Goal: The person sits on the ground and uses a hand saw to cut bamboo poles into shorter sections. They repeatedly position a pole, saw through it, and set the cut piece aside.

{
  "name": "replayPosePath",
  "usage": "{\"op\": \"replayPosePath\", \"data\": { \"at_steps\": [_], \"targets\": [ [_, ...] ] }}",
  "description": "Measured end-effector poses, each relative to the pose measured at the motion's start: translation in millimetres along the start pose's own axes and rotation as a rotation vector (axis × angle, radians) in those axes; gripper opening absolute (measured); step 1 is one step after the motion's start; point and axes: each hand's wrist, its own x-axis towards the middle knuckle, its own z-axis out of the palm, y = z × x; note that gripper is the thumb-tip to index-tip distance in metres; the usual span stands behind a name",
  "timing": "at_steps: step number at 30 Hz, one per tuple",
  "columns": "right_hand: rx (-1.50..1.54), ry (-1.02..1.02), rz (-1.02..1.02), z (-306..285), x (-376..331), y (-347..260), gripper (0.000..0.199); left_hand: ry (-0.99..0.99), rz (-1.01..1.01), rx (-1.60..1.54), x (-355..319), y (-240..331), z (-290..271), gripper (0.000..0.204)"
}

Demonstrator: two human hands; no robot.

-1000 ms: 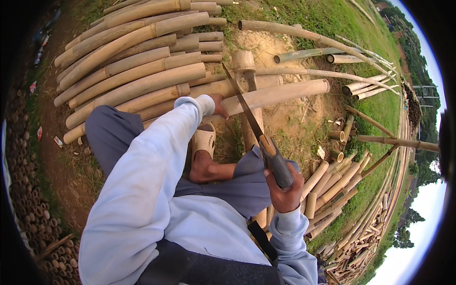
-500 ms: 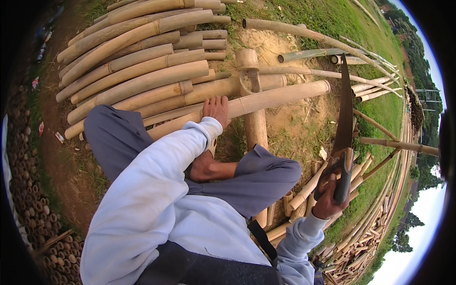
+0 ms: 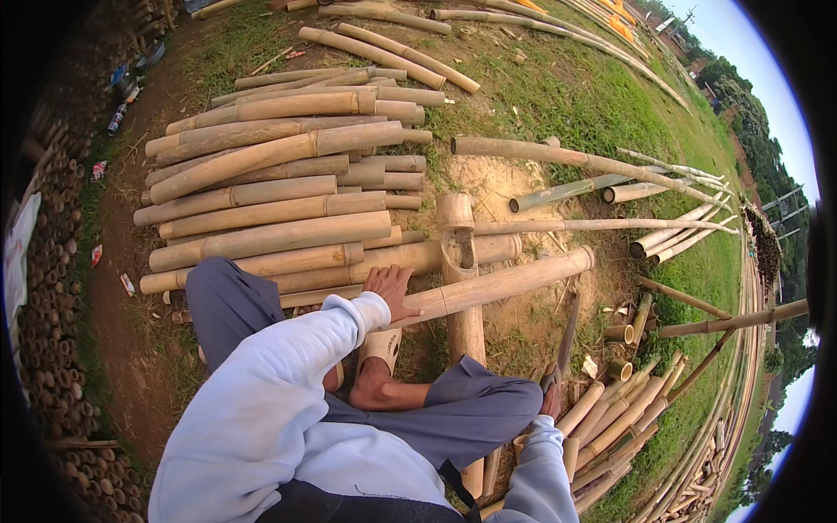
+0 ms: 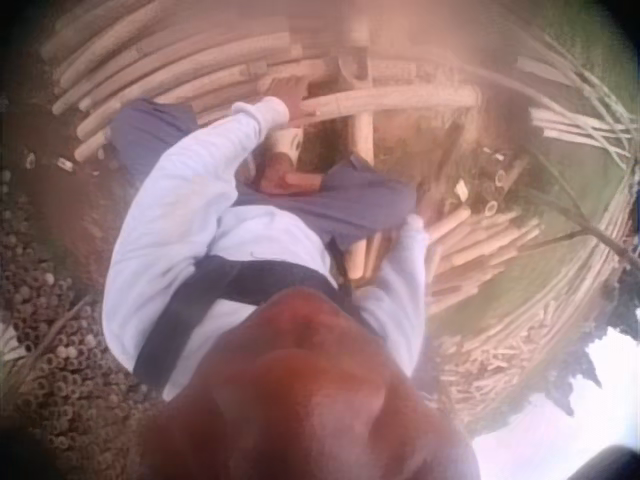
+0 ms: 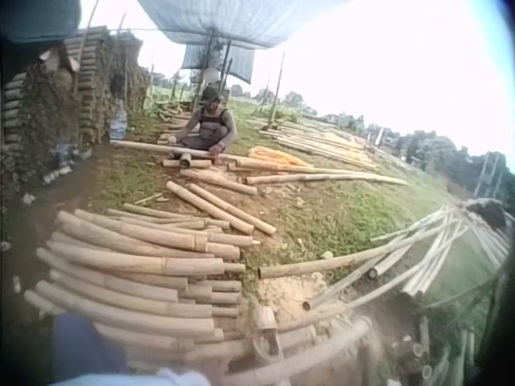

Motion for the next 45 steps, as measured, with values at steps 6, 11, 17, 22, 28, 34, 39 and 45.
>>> {"op": "replayPosePath", "data": {
  "at_steps": [6,11,17,22,28,34,39,45],
  "targets": [
    [-0.106,-0.573,-0.045,5,34,19,0.026,0.222,-0.059,-0.033,-39,-71,-149,0.089],
    [0.124,0.139,-0.136,-101,125,-101,0.014,0.584,-0.200,-0.351,-92,-144,-238,0.075],
    [0.899,-0.297,-0.392,-44,172,-377,0.012,0.841,-0.467,-0.652,-167,-260,-211,0.065],
    [0.771,-0.493,-0.257,76,197,-506,0.048,0.789,-0.720,-0.874,-233,-310,-125,0.062],
    [0.533,-0.680,-0.166,132,225,-551,0.072,0.845,-1.053,-1.046,-293,-325,-50,0.054],
    [0.448,-0.575,-0.156,128,216,-568,0.073,0.837,-0.978,-1.438,-264,-313,-10,0.050],
    [0.820,-0.331,-0.050,87,189,-589,0.052,0.723,-0.819,-1.862,-207,-312,-4,0.068],
    [1.244,-0.045,-0.284,-23,127,-619,0.025,0.816,-0.275,-2.392,-149,-264,-46,0.087]
  ]
}}
